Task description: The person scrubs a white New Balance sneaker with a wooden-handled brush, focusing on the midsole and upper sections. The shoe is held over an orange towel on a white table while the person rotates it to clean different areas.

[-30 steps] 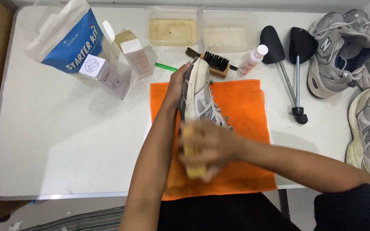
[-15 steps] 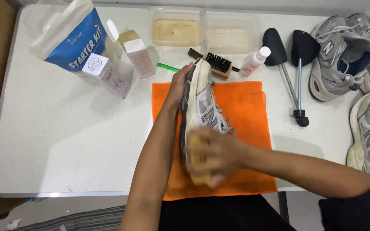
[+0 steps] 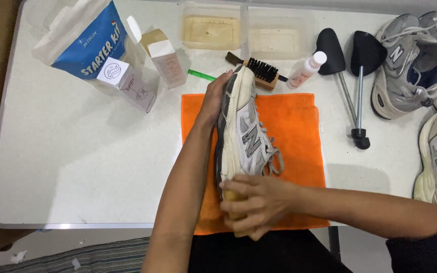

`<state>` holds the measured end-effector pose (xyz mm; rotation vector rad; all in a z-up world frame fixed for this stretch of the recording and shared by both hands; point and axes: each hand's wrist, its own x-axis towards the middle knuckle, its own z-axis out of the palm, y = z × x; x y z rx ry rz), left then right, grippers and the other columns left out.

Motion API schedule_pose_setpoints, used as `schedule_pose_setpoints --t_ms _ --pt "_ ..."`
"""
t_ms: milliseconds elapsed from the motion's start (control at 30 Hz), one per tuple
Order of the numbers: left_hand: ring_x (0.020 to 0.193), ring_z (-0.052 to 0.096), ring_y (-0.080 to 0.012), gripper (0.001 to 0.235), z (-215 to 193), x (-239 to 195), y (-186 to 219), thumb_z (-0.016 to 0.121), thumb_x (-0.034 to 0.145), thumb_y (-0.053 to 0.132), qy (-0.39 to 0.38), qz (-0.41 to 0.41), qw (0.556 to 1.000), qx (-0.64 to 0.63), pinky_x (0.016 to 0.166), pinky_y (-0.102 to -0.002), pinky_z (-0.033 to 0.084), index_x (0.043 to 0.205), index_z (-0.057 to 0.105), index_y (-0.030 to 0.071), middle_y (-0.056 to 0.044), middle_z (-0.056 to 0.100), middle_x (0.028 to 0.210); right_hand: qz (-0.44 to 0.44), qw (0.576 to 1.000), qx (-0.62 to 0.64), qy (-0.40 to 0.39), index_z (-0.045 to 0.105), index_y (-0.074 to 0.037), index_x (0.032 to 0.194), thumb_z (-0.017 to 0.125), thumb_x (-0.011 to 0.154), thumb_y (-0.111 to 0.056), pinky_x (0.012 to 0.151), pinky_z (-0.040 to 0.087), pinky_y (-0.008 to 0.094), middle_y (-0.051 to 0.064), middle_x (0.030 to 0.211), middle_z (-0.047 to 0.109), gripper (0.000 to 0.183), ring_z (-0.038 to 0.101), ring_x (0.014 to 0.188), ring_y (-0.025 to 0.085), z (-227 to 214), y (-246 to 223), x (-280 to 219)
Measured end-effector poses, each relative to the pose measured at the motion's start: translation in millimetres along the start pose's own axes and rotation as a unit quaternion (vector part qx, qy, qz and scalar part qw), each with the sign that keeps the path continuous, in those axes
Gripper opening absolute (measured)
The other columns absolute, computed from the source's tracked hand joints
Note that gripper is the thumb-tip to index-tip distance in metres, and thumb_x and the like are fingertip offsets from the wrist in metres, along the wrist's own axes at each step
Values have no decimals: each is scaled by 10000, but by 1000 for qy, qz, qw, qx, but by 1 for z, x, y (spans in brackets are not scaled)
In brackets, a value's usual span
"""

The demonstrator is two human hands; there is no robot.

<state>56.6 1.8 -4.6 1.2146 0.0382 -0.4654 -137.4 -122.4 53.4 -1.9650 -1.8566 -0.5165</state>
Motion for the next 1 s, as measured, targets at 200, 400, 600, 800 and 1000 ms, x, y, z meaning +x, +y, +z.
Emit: schedule_pose_setpoints --t_ms 200,400,600,800,1000 --pt "866 556 -168 321 11 -39 24 623 958 451 -36 75 994 -70 921 -297 466 827 631 158 11 562 844 105 987 -94 83 691 -273 1170 358 970 -634 949 436 631 214 1187 613 530 553 1144 510 -2 85 -12" --pt "842 553 -126 278 12 -33 20 621 978 385 -17 90 994 -63 890 -278 455 816 612 159 22 565 805 85 992 -31 83 689 -279 1141 404 938 -521 975 459 604 114 1169 634 426 582 1148 348 7 27 9" --pt "814 568 -132 277 8 -20 8 636 966 391 -15 89 994 -59 862 -267 465 799 639 170 20 586 782 97 979 -125 132 672 -299 1183 388 975 -582 995 411 601 132 1325 575 451 481 1268 455 12 92 -3" --pt "794 544 -131 283 20 -48 36 627 991 369 6 107 993 -41 840 -271 457 787 614 173 37 535 767 138 978 -121 96 610 -328 1149 383 941 -669 955 442 578 110 1198 528 460 486 1185 492 -4 94 -1" --pt "831 551 -148 261 13 -27 16 633 980 362 7 103 994 -31 875 -308 462 809 658 168 14 569 808 82 988 -89 101 697 -318 1050 480 846 -488 979 457 612 31 1143 580 342 539 1181 410 -2 67 14"
